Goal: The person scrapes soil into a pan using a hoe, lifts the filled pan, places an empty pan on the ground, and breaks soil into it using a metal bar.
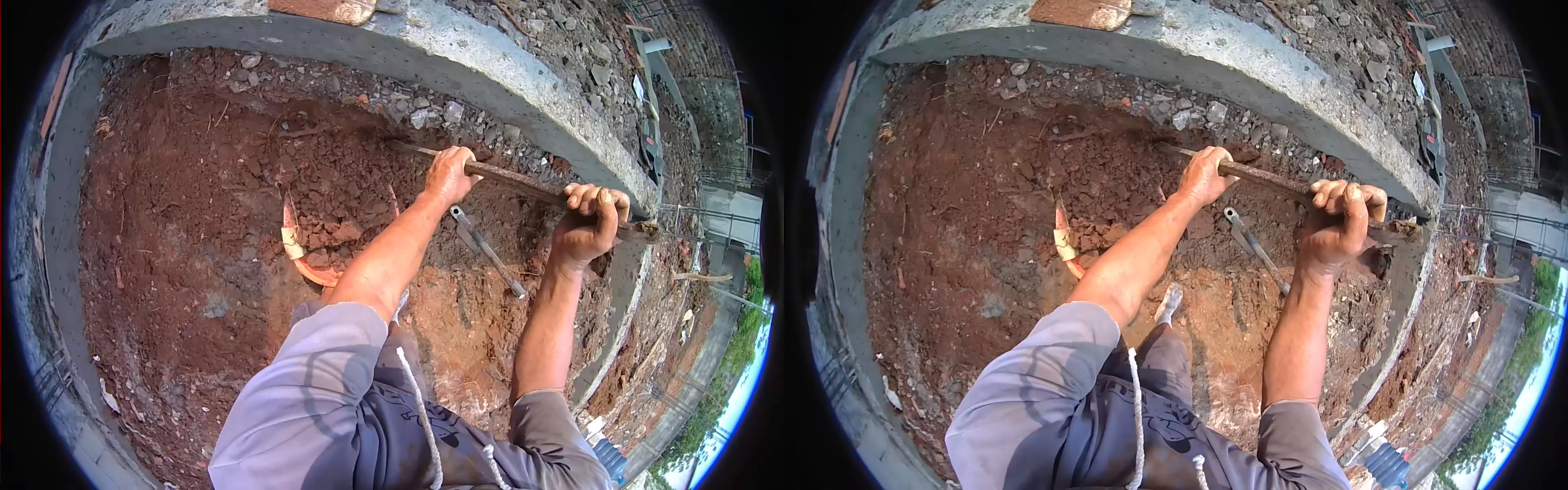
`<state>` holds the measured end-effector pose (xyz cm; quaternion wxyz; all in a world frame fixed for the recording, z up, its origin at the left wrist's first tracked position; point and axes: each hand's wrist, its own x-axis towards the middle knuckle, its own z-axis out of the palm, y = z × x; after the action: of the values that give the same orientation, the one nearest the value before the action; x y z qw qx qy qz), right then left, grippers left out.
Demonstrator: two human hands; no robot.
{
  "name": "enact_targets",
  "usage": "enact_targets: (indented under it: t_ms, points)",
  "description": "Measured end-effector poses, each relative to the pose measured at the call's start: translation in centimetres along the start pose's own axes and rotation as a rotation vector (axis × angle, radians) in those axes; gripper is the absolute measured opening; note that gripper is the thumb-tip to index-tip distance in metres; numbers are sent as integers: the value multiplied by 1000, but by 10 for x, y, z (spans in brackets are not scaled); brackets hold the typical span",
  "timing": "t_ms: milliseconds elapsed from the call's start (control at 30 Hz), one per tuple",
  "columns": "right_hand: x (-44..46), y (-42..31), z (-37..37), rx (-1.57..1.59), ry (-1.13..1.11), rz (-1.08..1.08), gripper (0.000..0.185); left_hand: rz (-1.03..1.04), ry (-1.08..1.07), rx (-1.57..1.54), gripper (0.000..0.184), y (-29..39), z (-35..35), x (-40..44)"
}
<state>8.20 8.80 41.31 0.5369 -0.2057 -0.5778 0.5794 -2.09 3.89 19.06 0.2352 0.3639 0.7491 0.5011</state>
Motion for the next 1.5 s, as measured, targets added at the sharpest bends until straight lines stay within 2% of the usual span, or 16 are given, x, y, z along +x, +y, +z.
enact_targets:
  t_ms: [67, 167, 200, 267, 333, 467, 600, 667, 800, 867, 933, 1033, 1267, 1300, 1367, 1500]
  points:
    - [52, 21, -9, 20, -14, 4, 17, -59, -4, 13, 41, -3, -11, 5]
    - [144, 57, -4, 57, 194, 129, 19, -238, -81, 66, 54, 6, -42, -7]
    - [158, 63, -1, 40, 207, 148, 17, -213, -8, 63, 49, -3, -45, -20]
    - [163, 64, -1, -2, 235, 172, 13, -399, -75, -14, 47, -26, -50, -50]
    - [142, 57, -5, 32, 176, 178, 11, -521, -174, -62, 47, -75, -42, -99]
    - [41, 19, 5, -4, 75, 105, 11, -853, -423, 103, 45, -99, -91, -211]
    - [-90, -17, 3, -138, -87, 102, 9, -869, -520, 99, 38, -200, -125, -326]
    - [-133, -43, 3, -241, -198, 66, 9, -1062, -510, 218, 36, -172, -174, -325]
    - [-133, -103, 5, -132, -175, 73, 9, -1011, -331, 364, 35, -162, -249, -299]
    - [-121, -142, -3, -97, -84, 76, 10, -967, -170, 417, 34, -154, -270, -275]
    - [-115, -177, -18, -63, 43, 73, 11, -934, -90, 254, 30, -203, -278, -258]
    - [-116, -213, -46, -165, 148, -37, 13, -897, 23, -94, 25, -189, -268, -222]
    - [-154, -212, -161, -317, 792, -37, 12, -746, -195, -149, 22, -103, -213, -222]
    - [-161, -209, -177, -329, 861, -61, 14, -777, -228, -39, 24, -81, -208, -231]
    - [-183, -203, -223, -350, 937, -56, 16, -759, -230, -85, 22, -115, -194, -258]
    - [-238, -183, -344, -388, 1208, -41, 21, -999, -280, 143, 17, -102, -178, -300]
